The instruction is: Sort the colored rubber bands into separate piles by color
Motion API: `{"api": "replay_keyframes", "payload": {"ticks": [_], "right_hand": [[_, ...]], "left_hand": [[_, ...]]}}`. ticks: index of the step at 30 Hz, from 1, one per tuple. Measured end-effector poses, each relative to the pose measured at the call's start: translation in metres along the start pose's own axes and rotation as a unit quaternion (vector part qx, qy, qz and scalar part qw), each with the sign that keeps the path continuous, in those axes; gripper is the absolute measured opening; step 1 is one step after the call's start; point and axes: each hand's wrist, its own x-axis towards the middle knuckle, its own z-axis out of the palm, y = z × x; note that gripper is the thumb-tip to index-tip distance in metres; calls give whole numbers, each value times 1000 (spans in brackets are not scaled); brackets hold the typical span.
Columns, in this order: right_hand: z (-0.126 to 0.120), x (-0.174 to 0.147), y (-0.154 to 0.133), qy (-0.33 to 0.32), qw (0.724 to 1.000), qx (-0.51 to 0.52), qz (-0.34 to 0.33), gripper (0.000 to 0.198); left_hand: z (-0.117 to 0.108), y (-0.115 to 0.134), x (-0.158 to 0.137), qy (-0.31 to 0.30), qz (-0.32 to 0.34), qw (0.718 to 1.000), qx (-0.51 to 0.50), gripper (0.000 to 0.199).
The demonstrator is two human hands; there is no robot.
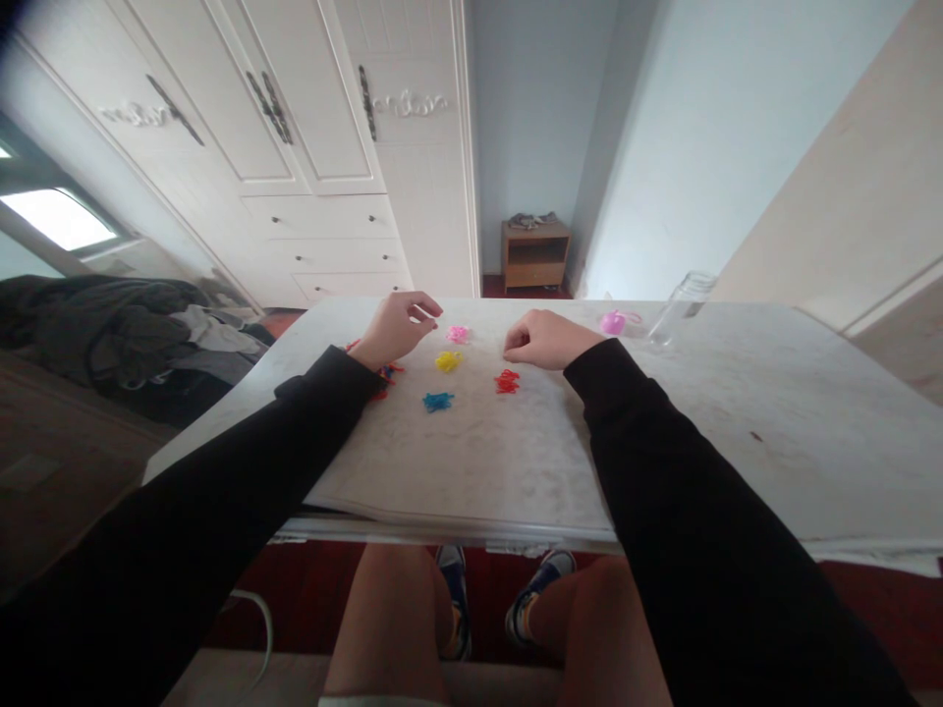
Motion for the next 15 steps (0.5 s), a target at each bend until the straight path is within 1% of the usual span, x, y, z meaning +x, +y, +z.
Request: {"api": "replay_keyframes", "payload": {"ticks": [2,4,7,9,11,15], "right_hand": [[4,2,2,15,1000,-9,-10,13],[7,4,2,7,1000,-8,-12,14],[9,4,-2,-21,999,29,-9,12],[10,3,-6,-22,998,59,-5,11],[10,2,-9,16,998,56,-4,12],[13,3,-12,138,990,12,-20,13]], "left_hand": [[0,1,0,1,-2,1000,5,19],[0,2,0,1,-4,1000,7,18],[0,4,0,2,-9,1000,13,18],[-1,5,-1,5,-8,1000,17,19],[-3,7,-1,11,-3,1000,17,18],[-9,8,-1,34,-3,999,6,18]]}}
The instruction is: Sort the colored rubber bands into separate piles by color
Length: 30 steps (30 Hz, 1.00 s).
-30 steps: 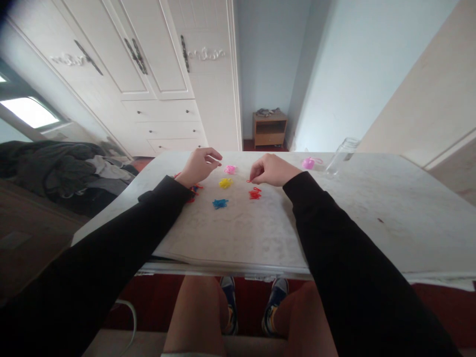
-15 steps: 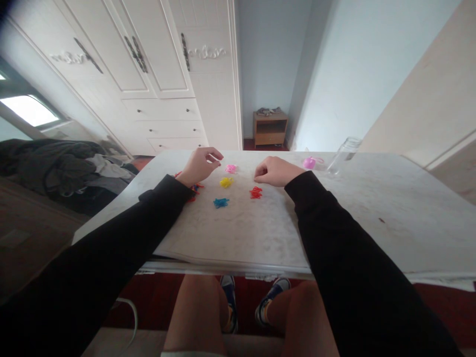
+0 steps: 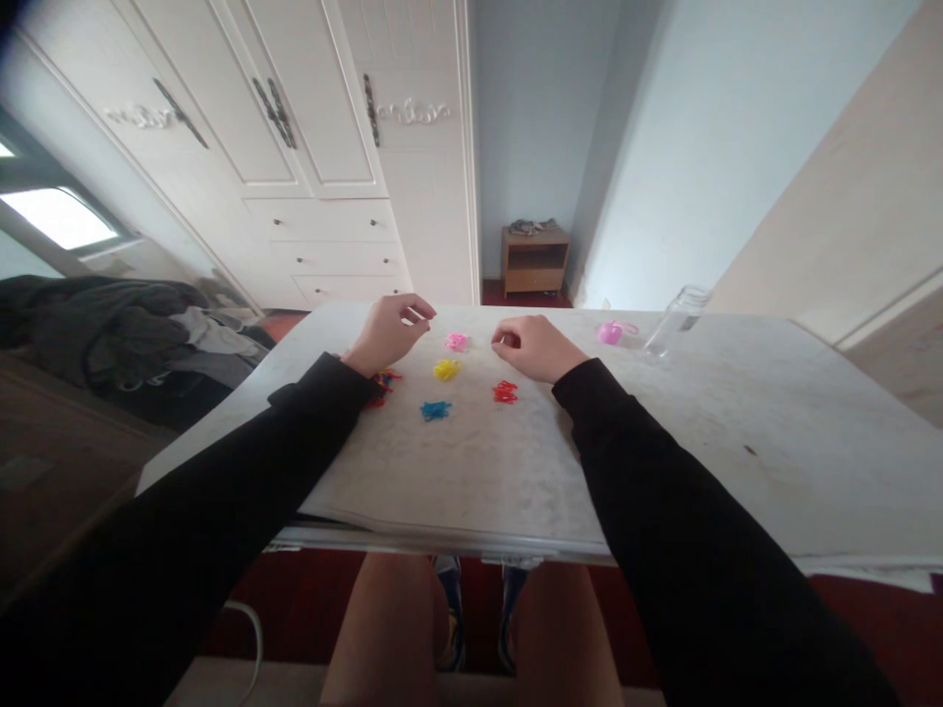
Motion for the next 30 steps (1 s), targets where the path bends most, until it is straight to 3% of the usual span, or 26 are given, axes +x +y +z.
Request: {"api": "replay_keyframes", "payload": {"ticks": [9,14,18,22,26,30], "right_hand": [[35,-13,-14,188,979,55,-53,15],[36,-39,-21,193,969,77,-134,17],[30,-51,-19,206,966,101,-117,17],[32,-47,-13,231,964,108,-79,21],[41,-36,-12,210,968,104,-87,21],[46,-33,-14,195,969,108,-102,18]], "left_hand": [[-20,-1,4,63,-52,996,-21,18],[-33,5,5,106,-61,992,-20,18],[-45,14,-1,137,-76,988,8,18],[-65,25,-29,147,-93,983,52,19],[-81,24,-82,134,-110,976,134,13],[-74,19,-131,146,-162,955,199,10]]}}
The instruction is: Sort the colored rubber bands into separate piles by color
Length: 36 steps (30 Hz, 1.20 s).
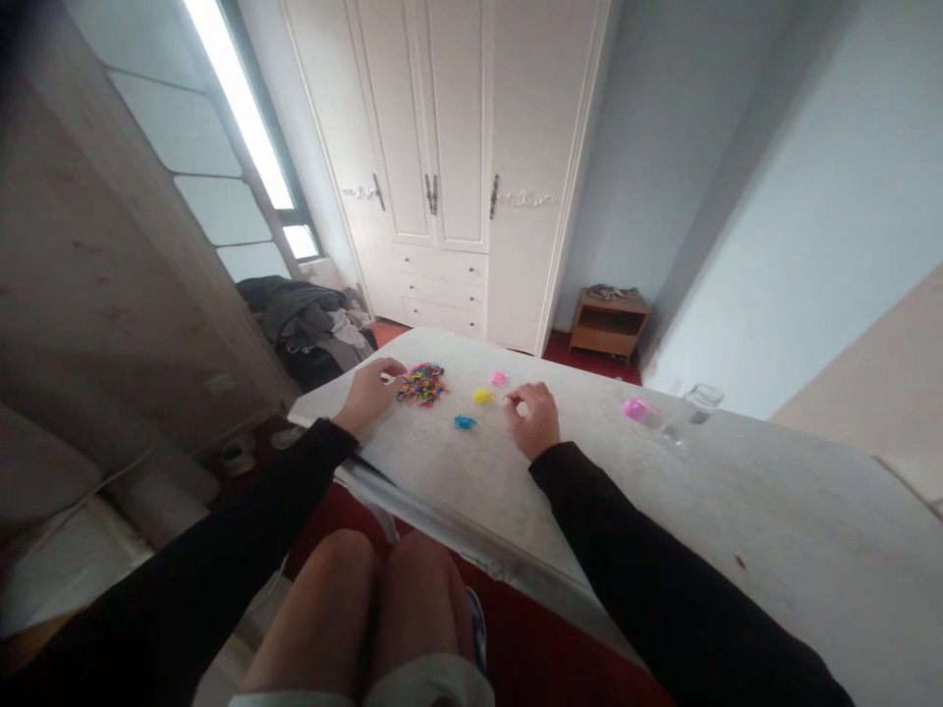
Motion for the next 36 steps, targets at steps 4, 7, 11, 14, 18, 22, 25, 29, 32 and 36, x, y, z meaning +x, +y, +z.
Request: {"api": "replay_keyframes", "payload": {"ticks": [4,7,11,14,18,22,25,29,32,36], "right_hand": [[-3,-4,5,13,997,31,63,15],[-5,-6,10,21,994,40,100,15],[-4,-6,13,12,993,47,109,21],[-3,-6,12,-4,993,52,107,21],[-2,-7,12,-15,993,52,108,22],[-1,-6,14,-16,992,44,113,23],[-1,-6,15,-8,992,31,119,23],[-5,-6,14,12,992,5,125,22],[-10,-7,12,27,992,-11,123,20],[-14,-11,10,38,993,-18,112,15]], "left_hand": [[14,3,-24,3,12,1000,27,16],[20,12,-28,-6,30,998,50,16],[20,18,-29,-24,52,995,78,13],[19,18,-30,-27,55,994,93,9],[19,19,-31,-34,57,992,107,10],[19,19,-31,-39,60,991,117,14],[20,20,-32,-39,62,990,119,16],[20,22,-34,-35,67,991,112,17],[20,23,-34,-35,80,991,103,21],[22,20,-33,-42,97,990,93,28]]}}
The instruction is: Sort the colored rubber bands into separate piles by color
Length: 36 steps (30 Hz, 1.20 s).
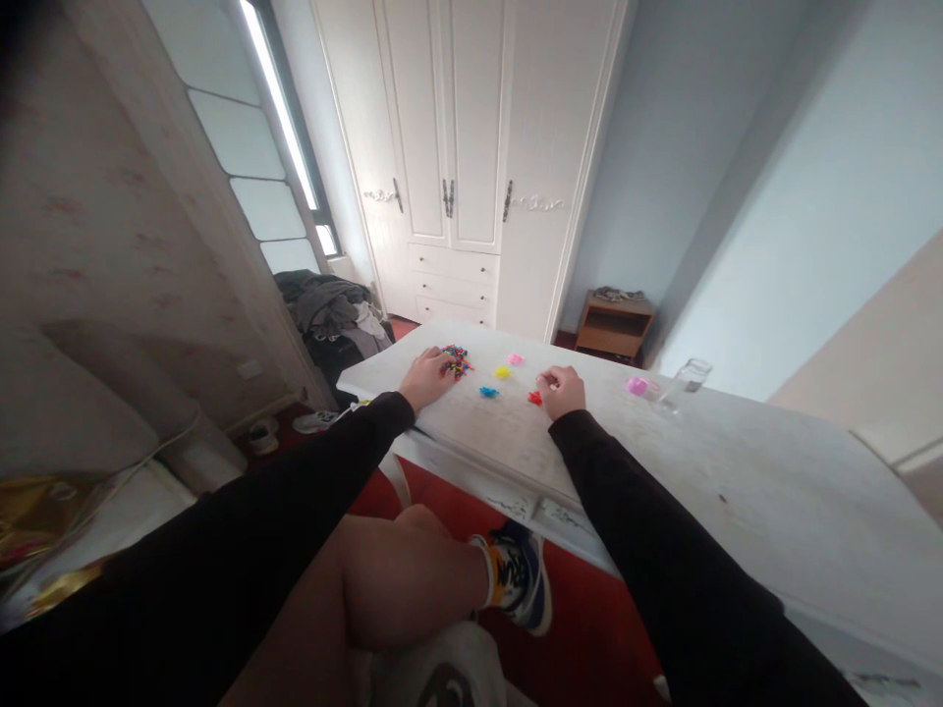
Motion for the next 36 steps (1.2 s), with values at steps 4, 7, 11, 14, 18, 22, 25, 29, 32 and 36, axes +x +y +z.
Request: {"api": "replay_keyframes", "payload": {"ticks": [4,7,11,14,18,22,25,29,32,36], "right_hand": [[-1,-4,2,15,1000,3,-8,18],[1,-4,3,25,1000,4,-16,20],[5,-4,1,24,999,10,-41,19],[8,-5,-2,12,996,26,-89,17],[12,-1,-9,8,988,30,-150,16],[20,9,-20,-2,975,24,-221,18],[29,13,-31,4,972,33,-234,18],[45,11,-46,-8,977,67,-201,17],[54,7,-50,-30,973,73,-216,14],[54,3,-46,-49,967,54,-246,4]], "left_hand": [[3,-5,2,-3,11,1000,-6,24],[4,-9,4,-5,18,1000,-13,23],[5,-11,6,0,29,999,-27,26],[7,-10,9,-5,36,999,-31,20],[10,-11,14,7,39,998,-50,18],[11,-15,15,30,42,995,-89,15],[11,-16,15,54,49,988,-138,13],[7,-7,14,59,49,977,-198,13],[5,9,13,30,17,966,-255,12],[6,36,15,-3,10,937,-348,18]]}}
